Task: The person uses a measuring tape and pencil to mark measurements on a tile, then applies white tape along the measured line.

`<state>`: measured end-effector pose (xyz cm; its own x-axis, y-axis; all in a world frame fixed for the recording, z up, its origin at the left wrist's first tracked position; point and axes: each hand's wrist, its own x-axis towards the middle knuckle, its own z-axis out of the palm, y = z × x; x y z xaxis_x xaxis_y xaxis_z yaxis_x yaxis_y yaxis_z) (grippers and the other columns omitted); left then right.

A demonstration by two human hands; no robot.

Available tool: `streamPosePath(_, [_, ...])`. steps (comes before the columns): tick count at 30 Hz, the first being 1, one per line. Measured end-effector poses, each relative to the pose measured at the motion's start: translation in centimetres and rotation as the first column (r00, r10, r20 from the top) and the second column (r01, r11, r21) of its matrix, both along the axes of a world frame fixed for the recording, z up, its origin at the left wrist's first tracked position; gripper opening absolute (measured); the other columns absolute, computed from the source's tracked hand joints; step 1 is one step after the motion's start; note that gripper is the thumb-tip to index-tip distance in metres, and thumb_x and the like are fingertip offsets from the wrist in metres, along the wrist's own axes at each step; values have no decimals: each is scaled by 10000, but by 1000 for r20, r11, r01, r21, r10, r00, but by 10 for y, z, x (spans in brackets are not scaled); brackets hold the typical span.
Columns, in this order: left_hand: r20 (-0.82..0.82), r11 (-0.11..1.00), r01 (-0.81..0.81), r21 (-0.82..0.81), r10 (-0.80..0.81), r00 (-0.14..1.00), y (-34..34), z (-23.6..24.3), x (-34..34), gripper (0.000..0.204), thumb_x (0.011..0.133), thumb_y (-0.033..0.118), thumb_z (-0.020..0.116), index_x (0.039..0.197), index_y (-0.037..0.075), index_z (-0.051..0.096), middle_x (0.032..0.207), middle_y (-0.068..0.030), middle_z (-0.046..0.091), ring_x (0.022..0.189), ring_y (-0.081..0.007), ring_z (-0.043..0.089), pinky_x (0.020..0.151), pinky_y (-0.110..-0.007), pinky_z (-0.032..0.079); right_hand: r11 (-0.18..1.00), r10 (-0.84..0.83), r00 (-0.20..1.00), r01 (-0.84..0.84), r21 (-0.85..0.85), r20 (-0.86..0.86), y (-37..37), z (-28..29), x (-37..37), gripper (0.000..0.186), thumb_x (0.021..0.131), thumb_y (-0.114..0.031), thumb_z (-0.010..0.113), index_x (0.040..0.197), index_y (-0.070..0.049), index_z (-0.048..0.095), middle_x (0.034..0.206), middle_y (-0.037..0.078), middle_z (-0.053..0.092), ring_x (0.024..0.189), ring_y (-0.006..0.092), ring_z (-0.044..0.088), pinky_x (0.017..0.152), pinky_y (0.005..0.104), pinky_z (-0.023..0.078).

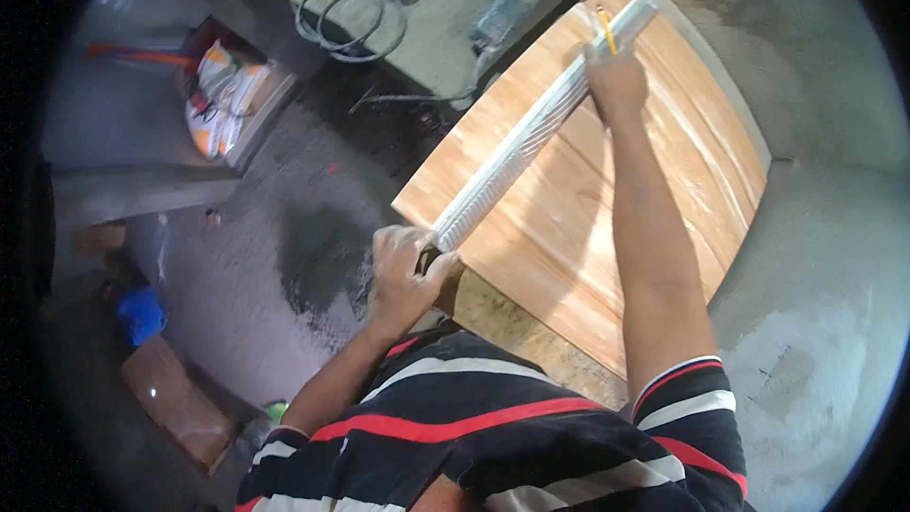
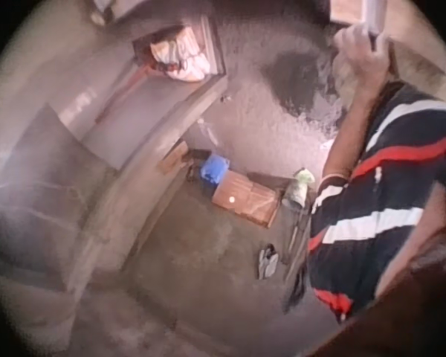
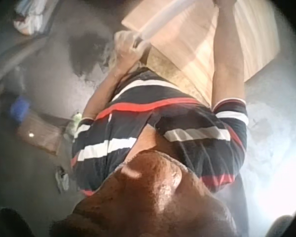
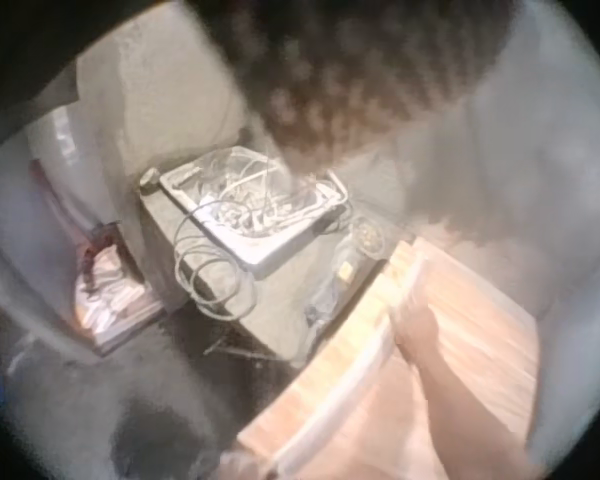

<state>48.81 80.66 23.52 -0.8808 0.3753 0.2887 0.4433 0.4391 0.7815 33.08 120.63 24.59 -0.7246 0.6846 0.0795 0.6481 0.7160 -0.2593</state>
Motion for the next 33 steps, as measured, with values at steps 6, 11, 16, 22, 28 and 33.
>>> streamPosePath(6, [-53,1000,26,0,-26,998,-6,-3,-1,392,738,57,859,1065,32,645,1031,-125,674,957,-350,595,870,-486,462,1000,-13,999,12,-23,-35,-6,-10,-2,636,881,-543,706,1151,32,690,1021,267,750,979,440,733,857,533,582])
streamPosePath(11, [-42,999,35,-17,-36,998,-5,0,-2,377,738,47,851,1052,34,643,1015,-120,677,932,-343,598,868,-482,458,1000,-28,998,28,-2,-50,-10,4,-4,590,879,-471,707,1173,38,670,1021,278,745,959,443,737,842,528,591])
streamPosePath(16, [-58,999,34,-32,-36,998,-1,-4,-3,360,749,64,850,1041,39,641,1014,-115,679,933,-330,597,867,-473,448,1000,-8,999,7,-21,-50,-8,10,-6,572,878,-414,700,1201,55,646,1016,280,745,971,437,736,851,521,590])
streamPosePath(22, [-53,999,40,-31,-41,998,-1,-2,-4,368,754,67,850,1052,45,635,1017,-114,677,935,-330,596,864,-473,450,1000,2,999,-2,0,-54,-7,7,-8,582,879,-414,695,1224,53,655,1010,279,746,960,434,738,842,522,592])
streamPosePath(28, [-50,999,37,-28,-39,998,-1,-3,-6,364,758,62,850,1049,41,632,1021,-123,669,945,-345,589,856,-482,462,999,19,998,-17,34,-58,-6,4,-6,593,879,-427,693,1223,56,665,991,273,749,927,430,742,818,525,596])
streamPosePath(33, [-46,999,31,-8,-31,998,-2,-1,-6,366,756,59,851,1050,39,633,1025,-127,667,949,-348,587,861,-482,461,998,46,996,-44,38,-75,-8,4,-6,596,881,-436,692,1220,53,667,984,271,750,921,431,744,817,528,597])
